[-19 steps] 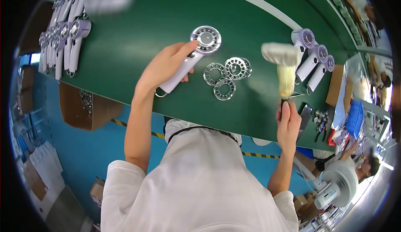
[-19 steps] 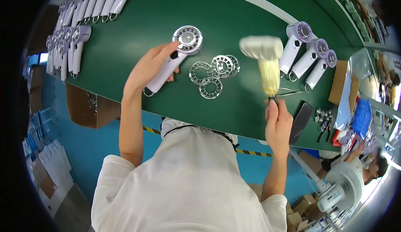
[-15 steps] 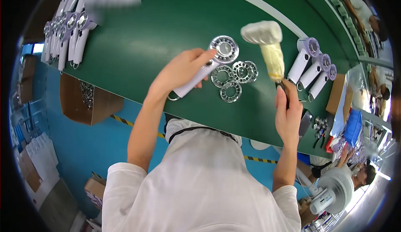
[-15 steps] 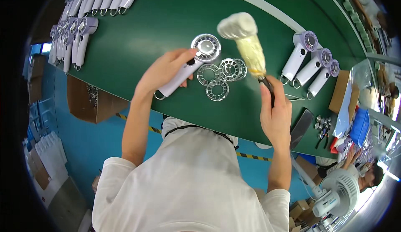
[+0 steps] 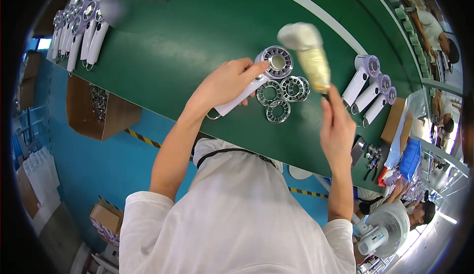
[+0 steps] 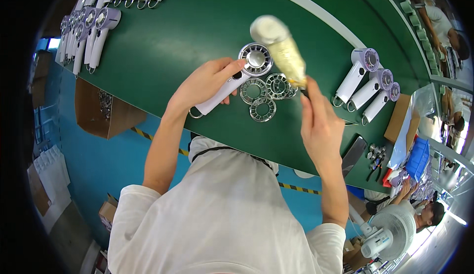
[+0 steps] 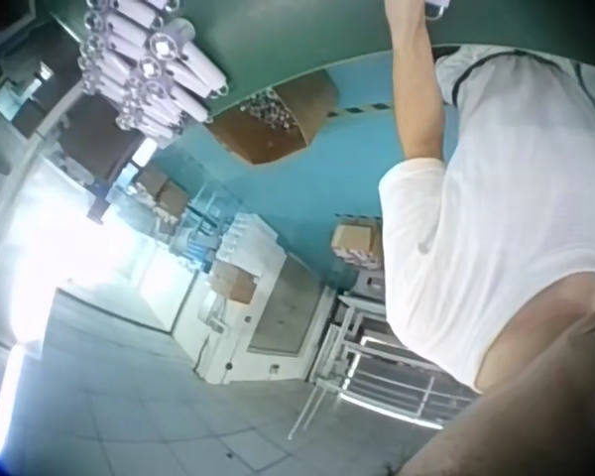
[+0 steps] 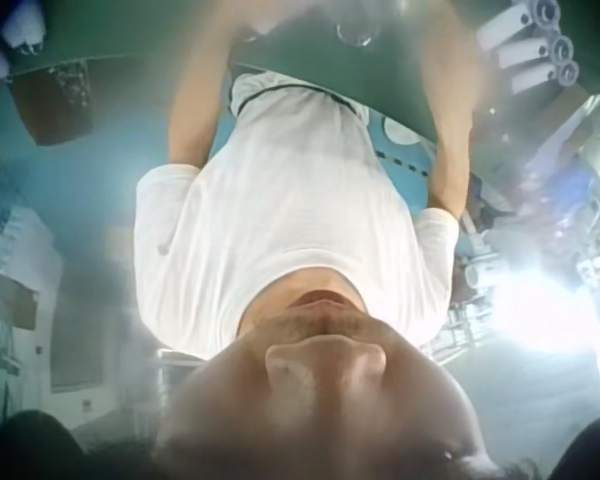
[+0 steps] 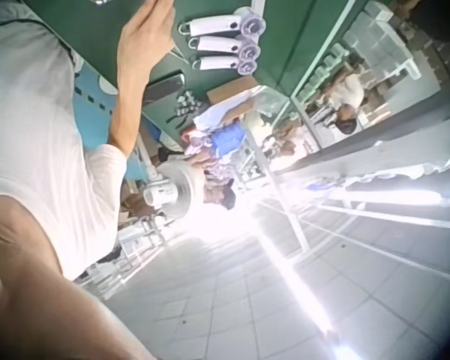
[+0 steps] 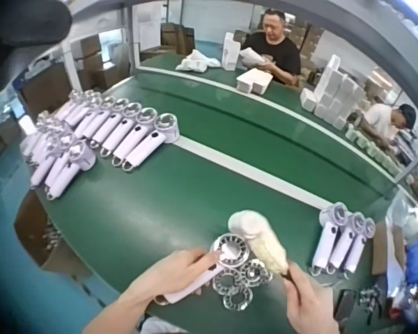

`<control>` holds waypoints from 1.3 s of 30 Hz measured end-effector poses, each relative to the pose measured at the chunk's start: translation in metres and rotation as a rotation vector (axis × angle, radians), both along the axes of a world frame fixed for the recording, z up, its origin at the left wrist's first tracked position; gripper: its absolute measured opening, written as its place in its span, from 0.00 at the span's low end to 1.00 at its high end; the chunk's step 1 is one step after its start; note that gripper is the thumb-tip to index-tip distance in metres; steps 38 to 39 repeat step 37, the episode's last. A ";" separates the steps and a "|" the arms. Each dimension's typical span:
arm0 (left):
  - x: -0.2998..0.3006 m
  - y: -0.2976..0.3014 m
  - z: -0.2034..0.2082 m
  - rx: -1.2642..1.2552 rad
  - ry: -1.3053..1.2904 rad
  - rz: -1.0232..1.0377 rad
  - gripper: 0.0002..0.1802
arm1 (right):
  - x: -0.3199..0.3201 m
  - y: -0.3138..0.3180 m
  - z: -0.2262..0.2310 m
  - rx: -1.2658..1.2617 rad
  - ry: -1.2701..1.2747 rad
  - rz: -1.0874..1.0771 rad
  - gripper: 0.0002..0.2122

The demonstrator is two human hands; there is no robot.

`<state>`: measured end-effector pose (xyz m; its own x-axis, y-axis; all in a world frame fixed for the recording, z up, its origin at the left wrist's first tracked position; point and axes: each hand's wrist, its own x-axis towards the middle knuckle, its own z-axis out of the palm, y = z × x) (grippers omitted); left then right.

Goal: The person uses tweezers to work on the internal fan blades of handheld fans, positions metal rings onto the fans, and taps the rings into place with a padded hammer.

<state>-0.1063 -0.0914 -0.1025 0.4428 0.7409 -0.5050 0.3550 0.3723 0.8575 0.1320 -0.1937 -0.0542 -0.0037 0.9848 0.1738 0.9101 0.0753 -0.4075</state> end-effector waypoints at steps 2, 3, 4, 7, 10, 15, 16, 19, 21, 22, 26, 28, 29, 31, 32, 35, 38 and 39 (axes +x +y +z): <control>0.000 0.001 -0.002 -0.001 0.000 -0.002 0.35 | 0.001 -0.001 -0.001 -0.042 0.005 -0.031 0.16; 0.001 0.001 -0.004 0.000 0.000 -0.004 0.35 | 0.002 -0.002 -0.001 -0.081 0.011 -0.062 0.16; 0.000 0.000 -0.004 0.000 -0.001 -0.003 0.35 | 0.003 -0.004 0.000 -0.119 0.017 -0.092 0.16; 0.001 -0.002 -0.006 0.024 -0.013 -0.012 0.35 | 0.005 -0.013 0.002 -0.074 0.104 -0.170 0.16; 0.001 -0.002 -0.006 0.013 -0.004 0.002 0.35 | 0.009 -0.022 -0.004 -0.086 0.090 -0.156 0.16; 0.000 -0.002 -0.006 0.028 0.002 0.021 0.34 | 0.003 -0.028 0.007 -0.116 0.063 -0.206 0.18; 0.001 -0.002 -0.006 0.027 0.002 0.017 0.34 | 0.002 -0.032 0.007 -0.118 0.063 -0.210 0.18; 0.002 -0.001 -0.006 0.009 0.007 0.014 0.34 | 0.002 -0.041 0.005 0.087 0.113 -0.186 0.18; 0.002 -0.001 -0.005 0.015 -0.012 0.022 0.34 | 0.001 -0.038 -0.009 0.212 0.076 -0.093 0.18; 0.002 -0.001 -0.005 0.015 -0.011 0.020 0.34 | -0.001 -0.039 -0.014 0.102 0.033 -0.092 0.19; 0.001 -0.002 -0.006 0.019 -0.018 0.030 0.34 | -0.004 -0.041 -0.012 0.012 -0.018 -0.120 0.19; 0.001 -0.002 -0.006 0.020 -0.017 0.025 0.34 | -0.005 -0.041 -0.014 0.071 0.014 -0.129 0.19; 0.001 -0.002 -0.005 0.024 -0.009 0.024 0.34 | -0.006 -0.041 -0.014 0.129 0.046 -0.138 0.19; 0.000 -0.003 -0.004 0.027 0.000 0.020 0.35 | -0.006 -0.042 -0.014 0.121 0.016 -0.131 0.19; 0.000 -0.003 -0.005 0.028 -0.002 0.019 0.35 | -0.006 -0.043 -0.014 0.112 -0.014 -0.123 0.19; 0.000 -0.003 -0.005 0.028 -0.005 0.019 0.35 | -0.007 -0.043 -0.001 -0.026 -0.085 -0.140 0.19; -0.001 -0.003 -0.005 0.029 -0.006 0.012 0.35 | -0.008 -0.041 -0.003 0.075 -0.014 -0.136 0.18; -0.001 -0.003 -0.005 0.029 -0.006 0.012 0.35 | -0.008 -0.041 -0.003 0.075 -0.014 -0.136 0.18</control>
